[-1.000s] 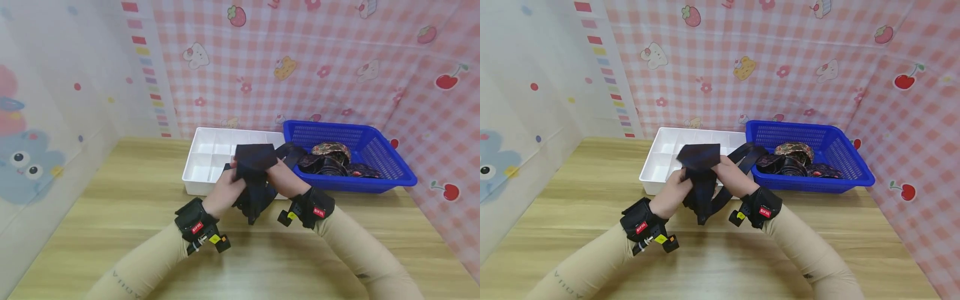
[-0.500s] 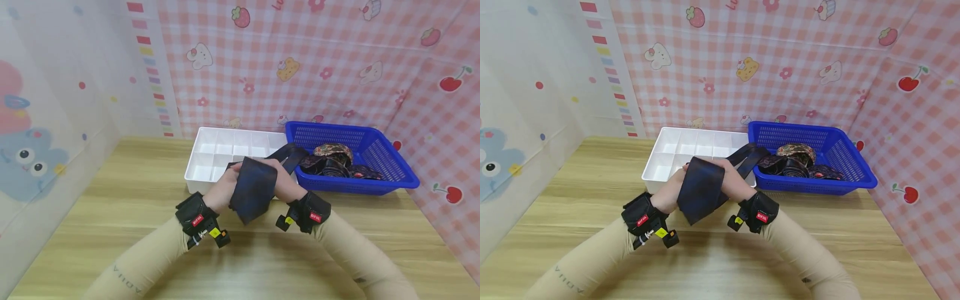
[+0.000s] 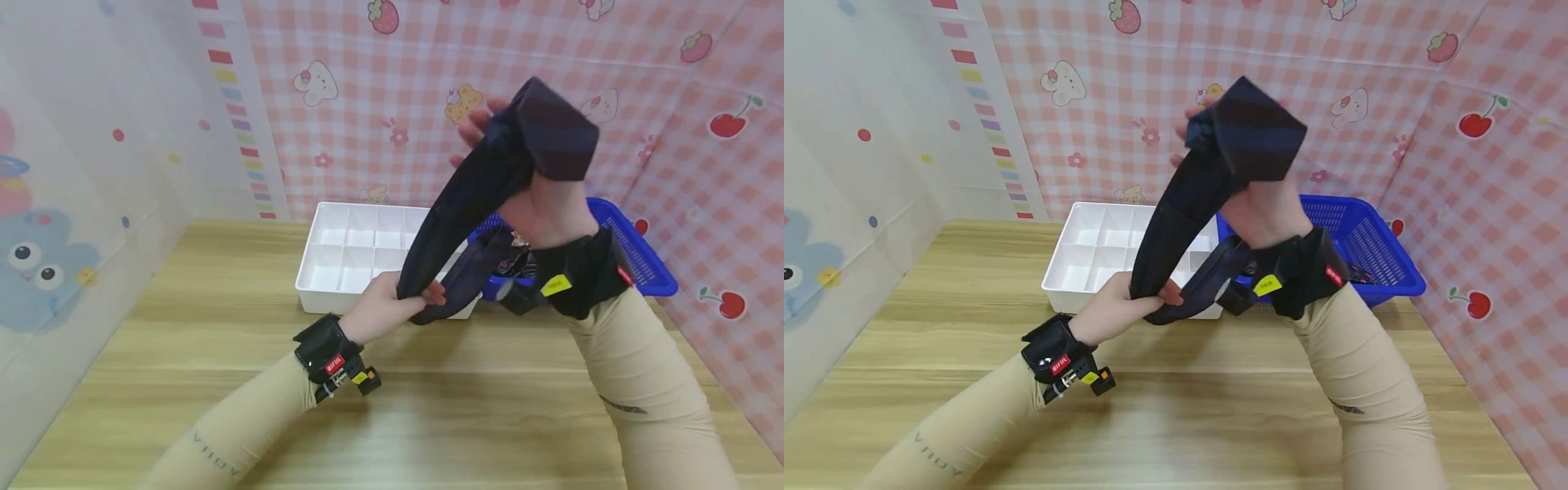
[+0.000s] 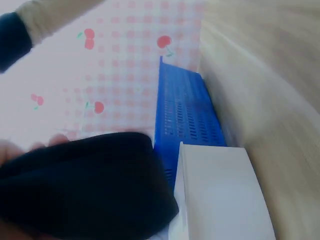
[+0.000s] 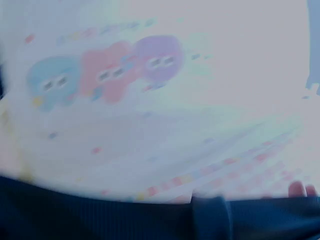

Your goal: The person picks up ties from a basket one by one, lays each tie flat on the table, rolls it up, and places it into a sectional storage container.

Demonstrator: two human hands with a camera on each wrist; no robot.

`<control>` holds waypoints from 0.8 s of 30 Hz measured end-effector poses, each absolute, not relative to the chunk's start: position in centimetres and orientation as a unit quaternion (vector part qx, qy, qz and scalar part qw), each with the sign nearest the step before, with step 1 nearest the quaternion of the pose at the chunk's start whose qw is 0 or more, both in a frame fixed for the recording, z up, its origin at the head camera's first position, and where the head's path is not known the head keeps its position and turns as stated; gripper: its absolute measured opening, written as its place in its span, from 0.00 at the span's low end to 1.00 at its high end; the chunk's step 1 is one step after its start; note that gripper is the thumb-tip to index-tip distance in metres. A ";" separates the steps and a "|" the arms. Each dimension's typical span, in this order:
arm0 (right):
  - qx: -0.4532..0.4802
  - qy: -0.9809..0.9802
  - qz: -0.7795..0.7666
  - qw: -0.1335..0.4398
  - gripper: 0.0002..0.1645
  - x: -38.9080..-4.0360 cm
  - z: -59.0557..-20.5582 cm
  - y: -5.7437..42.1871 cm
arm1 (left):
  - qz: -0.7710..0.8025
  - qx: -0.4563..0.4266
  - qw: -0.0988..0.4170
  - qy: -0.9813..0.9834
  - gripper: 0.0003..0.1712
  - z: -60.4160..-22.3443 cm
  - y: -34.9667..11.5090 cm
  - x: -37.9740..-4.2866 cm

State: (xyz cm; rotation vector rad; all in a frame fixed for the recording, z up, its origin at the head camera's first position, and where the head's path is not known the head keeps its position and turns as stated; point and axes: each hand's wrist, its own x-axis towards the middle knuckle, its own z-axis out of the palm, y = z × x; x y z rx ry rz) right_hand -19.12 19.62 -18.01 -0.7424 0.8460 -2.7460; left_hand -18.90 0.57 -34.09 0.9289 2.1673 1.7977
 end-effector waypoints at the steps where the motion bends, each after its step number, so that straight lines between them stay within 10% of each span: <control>1: -0.233 0.246 -0.937 0.078 0.17 -19.0 -17.2 20.2 | 0.594 0.312 0.080 0.737 0.13 -34.0 0.5 -19.0; 11: -0.162 0.095 -0.974 -0.126 0.20 -15.4 -14.2 29.9 | 0.543 0.338 0.159 0.752 0.18 -35.1 -6.1 -19.4; 17: -0.094 0.027 -0.991 -0.089 0.19 -12.2 -21.9 36.2 | 0.471 0.322 0.245 0.784 0.23 -35.9 -14.5 -18.2; 24: 0.080 -0.027 -0.996 -0.004 0.21 -9.3 -35.7 39.2 | 0.448 0.281 0.298 0.795 0.06 -37.1 -21.1 -16.9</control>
